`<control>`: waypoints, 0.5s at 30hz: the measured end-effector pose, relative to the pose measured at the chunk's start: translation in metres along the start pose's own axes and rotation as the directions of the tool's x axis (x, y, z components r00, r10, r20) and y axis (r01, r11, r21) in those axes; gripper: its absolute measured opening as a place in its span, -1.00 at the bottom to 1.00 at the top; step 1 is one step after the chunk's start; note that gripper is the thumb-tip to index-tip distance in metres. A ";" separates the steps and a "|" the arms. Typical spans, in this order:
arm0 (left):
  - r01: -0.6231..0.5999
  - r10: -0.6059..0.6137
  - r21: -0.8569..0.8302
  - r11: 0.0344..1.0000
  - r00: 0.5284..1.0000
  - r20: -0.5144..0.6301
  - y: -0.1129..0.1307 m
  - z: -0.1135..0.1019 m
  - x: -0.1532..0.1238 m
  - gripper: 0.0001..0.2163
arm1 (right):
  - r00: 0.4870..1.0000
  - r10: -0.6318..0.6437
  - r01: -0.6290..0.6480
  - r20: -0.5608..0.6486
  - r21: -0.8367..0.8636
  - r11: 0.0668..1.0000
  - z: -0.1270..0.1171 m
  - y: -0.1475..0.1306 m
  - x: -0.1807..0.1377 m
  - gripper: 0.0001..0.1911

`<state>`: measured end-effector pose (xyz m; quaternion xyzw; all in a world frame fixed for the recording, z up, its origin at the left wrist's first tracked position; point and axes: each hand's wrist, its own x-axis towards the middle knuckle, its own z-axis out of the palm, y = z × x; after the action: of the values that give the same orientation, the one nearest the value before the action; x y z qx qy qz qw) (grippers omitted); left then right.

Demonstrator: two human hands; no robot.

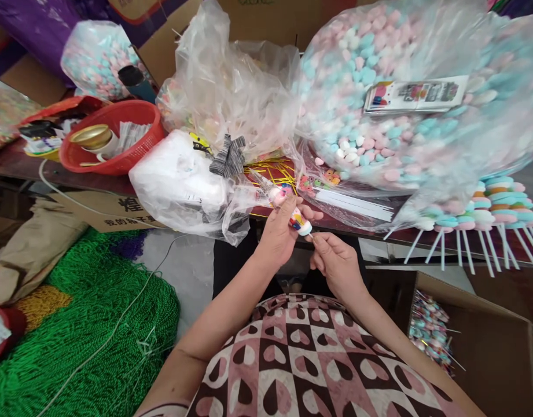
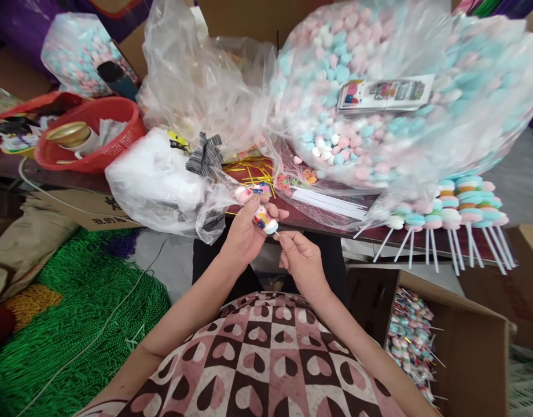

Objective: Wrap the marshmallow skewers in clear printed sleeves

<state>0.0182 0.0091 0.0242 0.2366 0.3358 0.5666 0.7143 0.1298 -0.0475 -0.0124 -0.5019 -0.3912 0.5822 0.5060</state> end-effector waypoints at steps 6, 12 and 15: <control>0.039 -0.038 0.091 0.995 0.999 -0.011 -0.010 0.004 -0.011 -0.67 | 0.998 0.059 -0.062 0.033 0.110 0.992 0.005 0.002 0.003 -0.67; -0.051 0.051 0.069 0.996 0.999 0.003 -0.004 -0.002 0.001 -0.72 | 0.996 0.016 -0.007 0.082 -0.114 0.993 -0.005 -0.003 0.001 -0.67; -0.029 0.022 0.136 0.990 0.999 0.050 -0.008 -0.005 0.001 -0.74 | 0.999 0.008 -0.001 0.046 -0.156 0.988 -0.010 -0.002 -0.001 -0.67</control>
<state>0.0193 0.0078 0.0150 0.3027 0.3535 0.5455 0.6971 0.1396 -0.0489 -0.0117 -0.5271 -0.4460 0.5625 0.4550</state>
